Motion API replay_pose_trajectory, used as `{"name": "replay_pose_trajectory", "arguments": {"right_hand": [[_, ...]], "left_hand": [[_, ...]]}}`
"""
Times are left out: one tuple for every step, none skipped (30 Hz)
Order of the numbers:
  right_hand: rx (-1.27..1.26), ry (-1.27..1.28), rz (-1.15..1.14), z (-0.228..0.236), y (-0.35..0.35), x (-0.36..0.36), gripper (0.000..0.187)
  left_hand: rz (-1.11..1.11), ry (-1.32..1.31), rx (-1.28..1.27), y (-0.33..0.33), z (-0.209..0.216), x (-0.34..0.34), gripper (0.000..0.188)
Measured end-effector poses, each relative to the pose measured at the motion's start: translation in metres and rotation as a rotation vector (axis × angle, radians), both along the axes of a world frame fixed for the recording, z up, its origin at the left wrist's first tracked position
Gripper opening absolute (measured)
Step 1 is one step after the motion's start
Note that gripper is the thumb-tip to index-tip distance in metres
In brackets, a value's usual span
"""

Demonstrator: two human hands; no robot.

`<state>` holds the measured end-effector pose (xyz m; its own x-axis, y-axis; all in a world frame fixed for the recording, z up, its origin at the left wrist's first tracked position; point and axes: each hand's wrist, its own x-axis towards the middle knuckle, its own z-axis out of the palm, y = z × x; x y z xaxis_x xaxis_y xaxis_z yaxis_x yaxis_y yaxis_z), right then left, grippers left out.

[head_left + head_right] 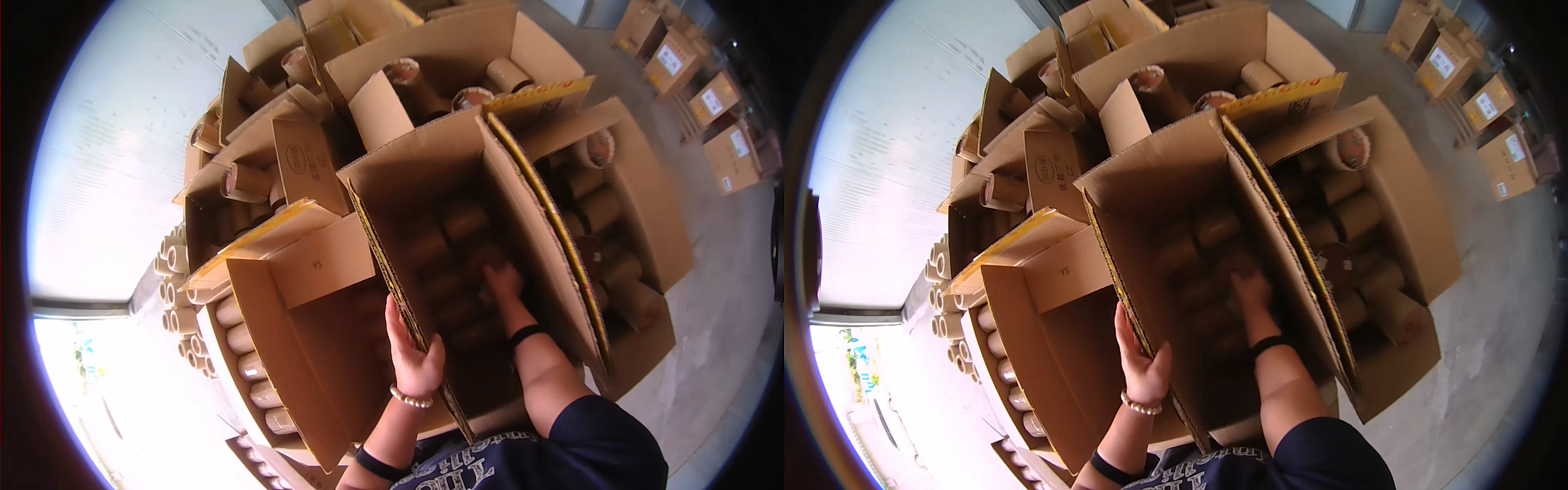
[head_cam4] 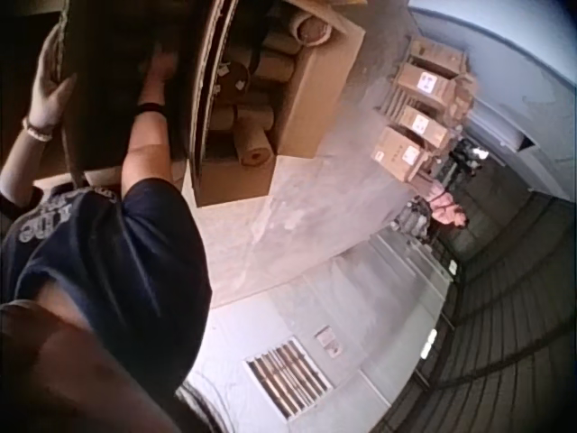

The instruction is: The recorder wipes wooden cylindrical components with a cloth and packs them into cardboard shipping boxes.

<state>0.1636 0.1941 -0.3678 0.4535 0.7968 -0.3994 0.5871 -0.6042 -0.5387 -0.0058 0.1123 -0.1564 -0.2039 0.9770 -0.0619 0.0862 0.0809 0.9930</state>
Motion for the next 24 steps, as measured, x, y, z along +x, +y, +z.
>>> {"name": "replay_pose_trajectory", "arguments": {"right_hand": [[-0.018,0.041,-0.005,0.007,-0.007,0.004,0.062],[-0.03,0.079,-0.013,0.021,-0.013,0.008,0.059],[0.04,0.112,-0.03,0.037,-0.023,0.011,0.056],[0.112,0.144,-0.047,0.067,-0.033,0.008,0.054],[0.114,0.306,-0.092,0.106,-0.04,0.002,0.05],[0.117,0.468,-0.135,0.144,-0.048,0.0,0.047],[0.184,0.583,-0.118,0.167,-0.057,0.005,0.044],[0.249,0.698,-0.095,0.19,-0.065,0.009,0.041],[0.287,0.78,-0.039,0.215,-0.074,0.014,0.04],[0.321,0.803,0.019,0.239,-0.083,0.019,0.041],[0.355,0.784,0.07,0.27,-0.093,0.019,0.042],[0.379,0.779,0.116,0.291,-0.101,0.022,0.043],[0.446,0.821,0.127,0.301,-0.11,0.026,0.045],[0.462,0.833,0.151,0.326,-0.12,0.029,0.046],[0.457,0.829,0.138,0.341,-0.13,0.03,0.045],[0.457,0.821,0.117,0.354,-0.138,0.032,0.045],[0.478,0.812,0.11,0.365,-0.145,0.032,0.045],[0.49,0.816,0.138,0.373,-0.152,0.033,0.045],[0.497,0.819,0.164,0.379,-0.16,0.033,0.045],[0.5,0.817,0.158,0.387,-0.166,0.035,0.045],[0.475,0.769,0.196,0.394,-0.171,0.036,0.045],[0.455,0.718,0.228,0.399,-0.175,0.039,0.045],[0.461,0.724,0.236,0.4,-0.179,0.038,0.045],[0.467,0.664,0.297,0.4,-0.183,0.038,0.045]], "left_hand": [[0.004,-0.028,-0.01,-0.003,-0.005,-0.002,0.08],[-0.004,-0.048,0.017,-0.003,-0.011,-0.004,0.08],[-0.008,0.101,0.022,-0.002,-0.016,-0.005,0.081],[-0.01,0.248,0.03,-0.001,-0.023,-0.006,0.081],[0.042,0.219,0.068,-0.001,-0.032,-0.008,0.084],[0.034,0.201,0.104,-0.001,-0.027,-0.008,0.084],[0.043,0.254,0.087,-0.001,-0.021,-0.006,0.085],[0.053,0.309,0.067,-0.001,-0.016,-0.004,0.085],[0.058,0.338,0.081,0.0,-0.016,-0.004,0.086],[0.059,0.363,0.074,-0.001,-0.018,-0.006,0.088],[0.075,0.381,0.063,-0.003,-0.02,-0.009,0.09],[0.092,0.415,0.042,-0.004,-0.023,-0.011,0.091],[0.093,0.42,0.054,-0.004,-0.026,-0.012,0.094],[0.087,0.474,0.085,-0.003,-0.018,-0.012,0.1],[0.04,0.543,0.127,-0.003,-0.009,-0.013,0.103],[-0.015,0.611,0.174,-0.005,0.015,-0.011,0.107],[-0.14,0.632,0.304,-0.006,0.036,-0.012,0.111],[-0.305,0.56,0.456,-0.009,0.065,-0.013,0.112],[-0.421,0.592,0.556,-0.015,0.097,-0.01,0.112],[-0.533,0.625,0.653,-0.022,0.125,-0.007,0.112],[-0.577,0.721,0.703,-0.029,0.146,-0.002,0.111],[-0.624,0.815,0.76,-0.033,0.16,0.009,0.11],[-0.61,0.684,0.821,-0.034,0.164,0.014,0.103],[-0.574,0.618,0.857,-0.036,0.166,0.018,0.094]]}}
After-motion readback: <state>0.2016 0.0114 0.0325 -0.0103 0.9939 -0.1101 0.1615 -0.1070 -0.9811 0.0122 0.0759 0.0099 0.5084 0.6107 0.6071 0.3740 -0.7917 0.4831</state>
